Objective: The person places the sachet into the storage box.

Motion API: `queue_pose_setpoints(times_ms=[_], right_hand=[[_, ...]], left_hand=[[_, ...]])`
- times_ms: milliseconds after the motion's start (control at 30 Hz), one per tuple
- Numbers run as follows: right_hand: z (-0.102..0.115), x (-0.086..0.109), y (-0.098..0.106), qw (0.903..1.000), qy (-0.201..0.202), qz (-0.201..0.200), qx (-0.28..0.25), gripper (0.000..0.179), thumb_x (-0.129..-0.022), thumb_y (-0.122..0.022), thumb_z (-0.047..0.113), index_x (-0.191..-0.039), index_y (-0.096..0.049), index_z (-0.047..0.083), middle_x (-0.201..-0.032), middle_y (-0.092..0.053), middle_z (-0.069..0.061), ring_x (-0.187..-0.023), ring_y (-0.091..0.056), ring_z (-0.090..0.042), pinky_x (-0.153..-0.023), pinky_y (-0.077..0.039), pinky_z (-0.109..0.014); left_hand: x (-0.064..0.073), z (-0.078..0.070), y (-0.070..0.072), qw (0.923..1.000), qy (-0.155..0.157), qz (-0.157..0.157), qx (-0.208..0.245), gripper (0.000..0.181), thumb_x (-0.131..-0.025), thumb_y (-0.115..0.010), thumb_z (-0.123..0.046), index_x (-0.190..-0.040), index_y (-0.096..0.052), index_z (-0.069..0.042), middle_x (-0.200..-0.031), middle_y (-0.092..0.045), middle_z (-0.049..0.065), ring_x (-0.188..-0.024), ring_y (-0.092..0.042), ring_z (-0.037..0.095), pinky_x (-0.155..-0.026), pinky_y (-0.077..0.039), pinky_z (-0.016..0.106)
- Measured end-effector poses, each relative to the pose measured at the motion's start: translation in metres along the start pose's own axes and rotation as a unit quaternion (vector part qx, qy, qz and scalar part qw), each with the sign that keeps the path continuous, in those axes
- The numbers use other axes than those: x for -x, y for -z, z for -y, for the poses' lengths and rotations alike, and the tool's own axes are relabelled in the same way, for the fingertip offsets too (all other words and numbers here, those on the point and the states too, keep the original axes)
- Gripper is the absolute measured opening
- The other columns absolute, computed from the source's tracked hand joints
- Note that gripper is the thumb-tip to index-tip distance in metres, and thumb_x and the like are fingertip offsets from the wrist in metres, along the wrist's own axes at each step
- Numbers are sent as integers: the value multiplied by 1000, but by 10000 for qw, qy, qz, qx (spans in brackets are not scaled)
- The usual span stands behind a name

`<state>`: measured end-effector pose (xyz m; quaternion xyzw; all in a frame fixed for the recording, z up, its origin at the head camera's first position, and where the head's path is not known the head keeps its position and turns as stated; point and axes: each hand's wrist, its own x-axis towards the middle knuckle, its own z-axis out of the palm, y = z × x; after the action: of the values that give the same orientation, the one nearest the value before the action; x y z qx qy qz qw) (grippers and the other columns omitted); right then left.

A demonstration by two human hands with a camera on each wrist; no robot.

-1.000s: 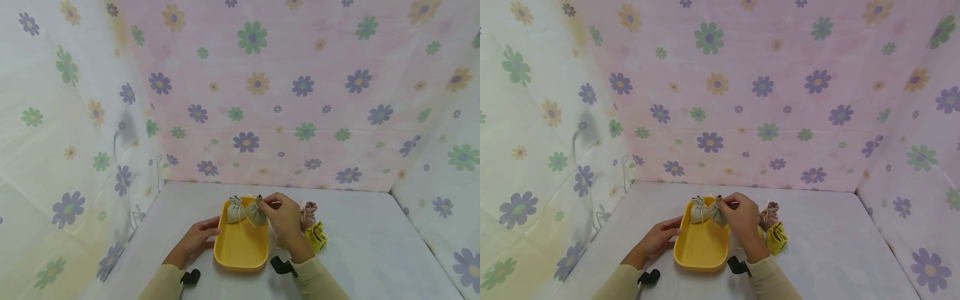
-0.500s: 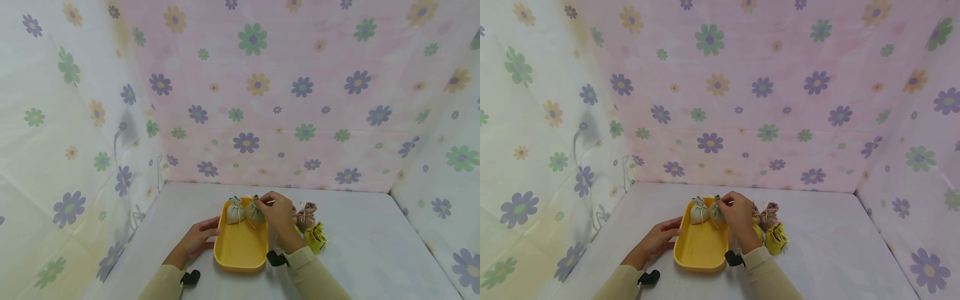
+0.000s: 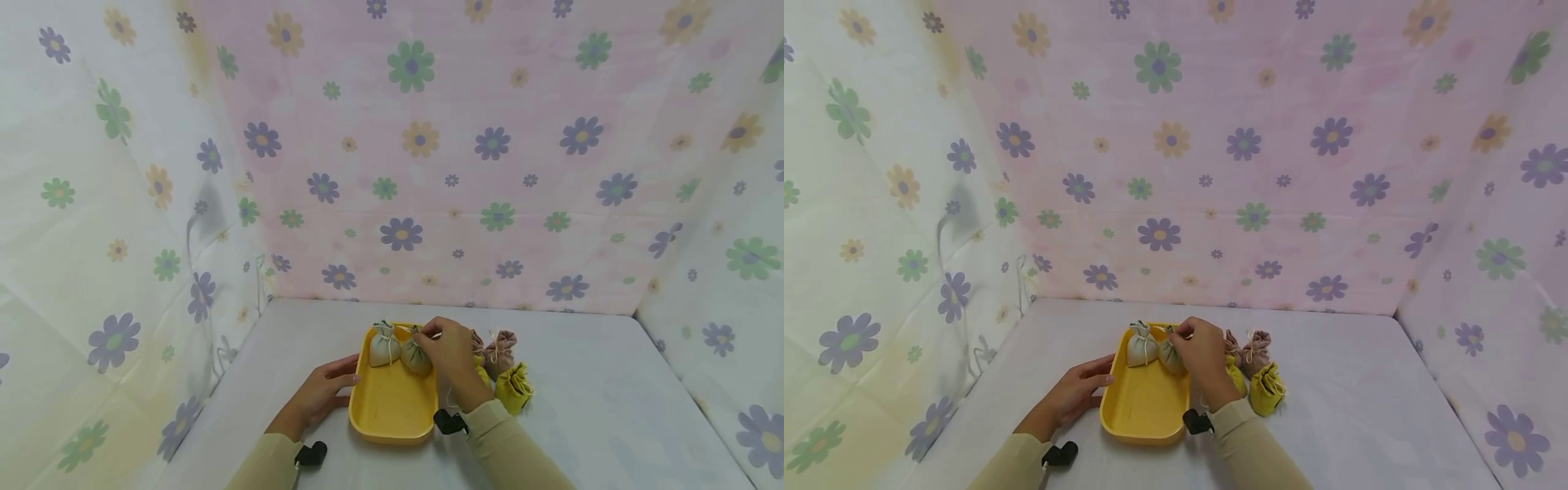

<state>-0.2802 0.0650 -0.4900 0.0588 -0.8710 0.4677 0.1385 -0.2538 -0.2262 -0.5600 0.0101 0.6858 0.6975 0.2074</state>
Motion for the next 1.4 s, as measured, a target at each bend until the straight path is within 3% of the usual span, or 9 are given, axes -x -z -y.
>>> queue_pose_setpoints(times_ms=[600, 900, 1133, 1400], right_hand=[[0, 0, 2, 9995, -219, 180, 116, 14, -86, -86, 26, -86, -73, 20, -85, -71, 3, -76, -68, -13, -59, -59, -27], [1, 2, 6, 9993, -317, 188, -7, 17, -86, -86, 27, -92, -73, 18, -90, -71, 2, -81, -67, -14, -68, -62, -31], [3, 11, 18, 9986, -21, 1, 529, 23, -86, -85, 32, -99, -77, 15, -100, -74, -3, -97, -66, -26, -86, -56, -44], [-5, 25, 31, 9981, -49, -178, 579, 24, -84, -87, 34, -101, -76, 20, -106, -73, 2, -104, -66, -24, -86, -60, -44]], left_hand=[[-2, 2, 0, 10000, -64, 29, 24, 61, -100, -70, -23, -156, -48, -20, -160, -46, 13, -135, -58, 27, -97, -60, 45], [-2, 0, 0, 10000, 2, -46, -30, 62, -99, -72, -25, -156, -49, -20, -160, -46, 13, -133, -58, 26, -97, -60, 45], [-2, 1, -1, 10000, -5, -19, 8, 62, -99, -71, -25, -156, -48, -19, -161, -45, 14, -134, -58, 26, -97, -60, 46], [-1, 1, 0, 10000, 3, -59, -15, 63, -99, -71, -25, -157, -47, -19, -162, -44, 14, -134, -58, 26, -97, -60, 45]])
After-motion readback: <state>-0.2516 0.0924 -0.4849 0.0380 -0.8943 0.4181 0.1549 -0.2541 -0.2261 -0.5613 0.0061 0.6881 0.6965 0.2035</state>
